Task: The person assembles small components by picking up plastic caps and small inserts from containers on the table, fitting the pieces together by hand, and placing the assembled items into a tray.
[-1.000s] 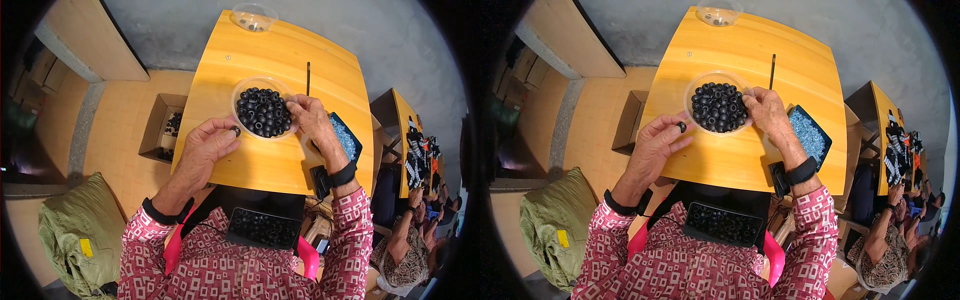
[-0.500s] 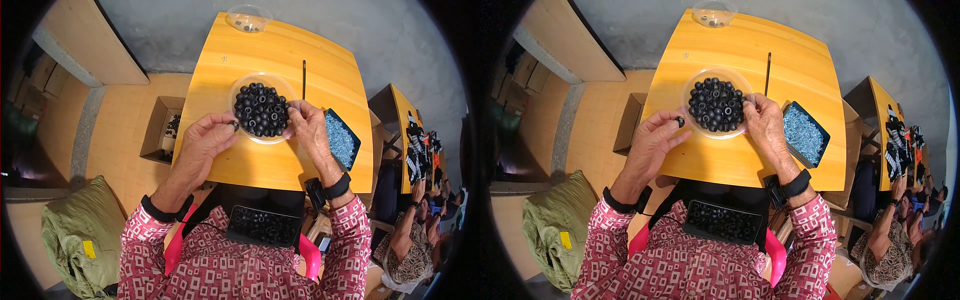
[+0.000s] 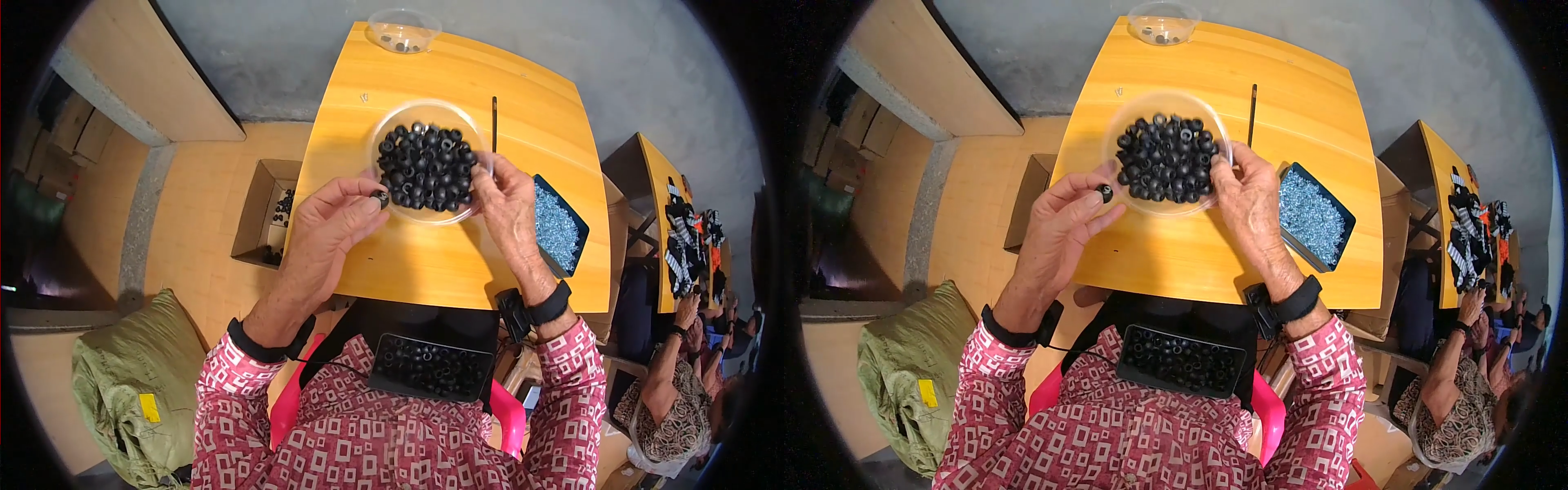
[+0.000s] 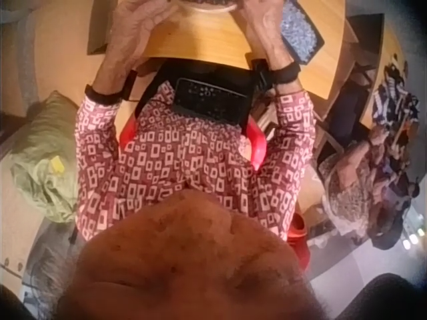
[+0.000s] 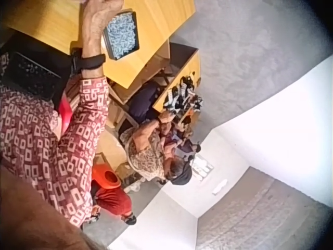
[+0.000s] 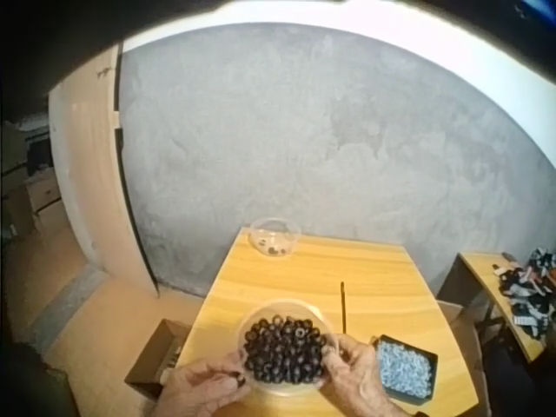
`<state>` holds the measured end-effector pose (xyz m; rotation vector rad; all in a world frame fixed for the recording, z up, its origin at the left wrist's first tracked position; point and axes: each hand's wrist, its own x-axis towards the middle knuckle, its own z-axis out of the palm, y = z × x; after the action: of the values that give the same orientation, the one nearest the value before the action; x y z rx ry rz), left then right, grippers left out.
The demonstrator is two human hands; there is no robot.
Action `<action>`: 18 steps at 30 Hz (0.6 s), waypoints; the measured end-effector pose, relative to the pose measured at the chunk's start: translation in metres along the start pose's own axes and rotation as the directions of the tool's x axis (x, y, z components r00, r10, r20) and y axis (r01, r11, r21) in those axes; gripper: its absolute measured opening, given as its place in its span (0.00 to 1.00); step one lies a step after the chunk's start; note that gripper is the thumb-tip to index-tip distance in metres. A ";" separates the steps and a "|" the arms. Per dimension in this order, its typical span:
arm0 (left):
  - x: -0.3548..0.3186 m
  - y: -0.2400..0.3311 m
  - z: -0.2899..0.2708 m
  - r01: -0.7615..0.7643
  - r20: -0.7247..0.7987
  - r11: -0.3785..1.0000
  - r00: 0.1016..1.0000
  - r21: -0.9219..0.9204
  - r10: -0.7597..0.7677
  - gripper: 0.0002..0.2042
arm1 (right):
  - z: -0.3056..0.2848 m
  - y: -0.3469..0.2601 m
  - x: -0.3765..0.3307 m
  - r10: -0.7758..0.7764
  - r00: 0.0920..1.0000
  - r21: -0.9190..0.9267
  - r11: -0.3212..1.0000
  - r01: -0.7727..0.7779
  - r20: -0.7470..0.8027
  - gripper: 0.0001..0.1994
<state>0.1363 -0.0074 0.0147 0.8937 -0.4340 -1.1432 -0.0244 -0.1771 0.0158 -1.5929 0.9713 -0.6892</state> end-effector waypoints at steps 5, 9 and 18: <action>0.001 0.002 0.002 -0.072 0.042 0.996 0.997 0.060 0.069 0.08 | -0.003 0.000 0.000 -0.056 0.998 -0.046 0.997 0.055 -0.024 0.13; 0.002 -0.011 -0.006 0.094 -0.031 0.995 0.995 -0.022 -0.095 0.08 | -0.003 -0.001 -0.005 0.053 0.999 -0.082 0.995 -0.052 0.004 0.14; 0.001 -0.013 -0.004 0.052 -0.014 0.999 0.999 0.001 -0.052 0.08 | -0.002 0.001 -0.009 -0.040 0.998 -0.074 0.997 0.036 -0.054 0.14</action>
<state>0.1318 -0.0088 0.0016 0.9183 -0.4021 -1.1832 -0.0303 -0.1704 0.0156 -1.6675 1.0191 -0.7347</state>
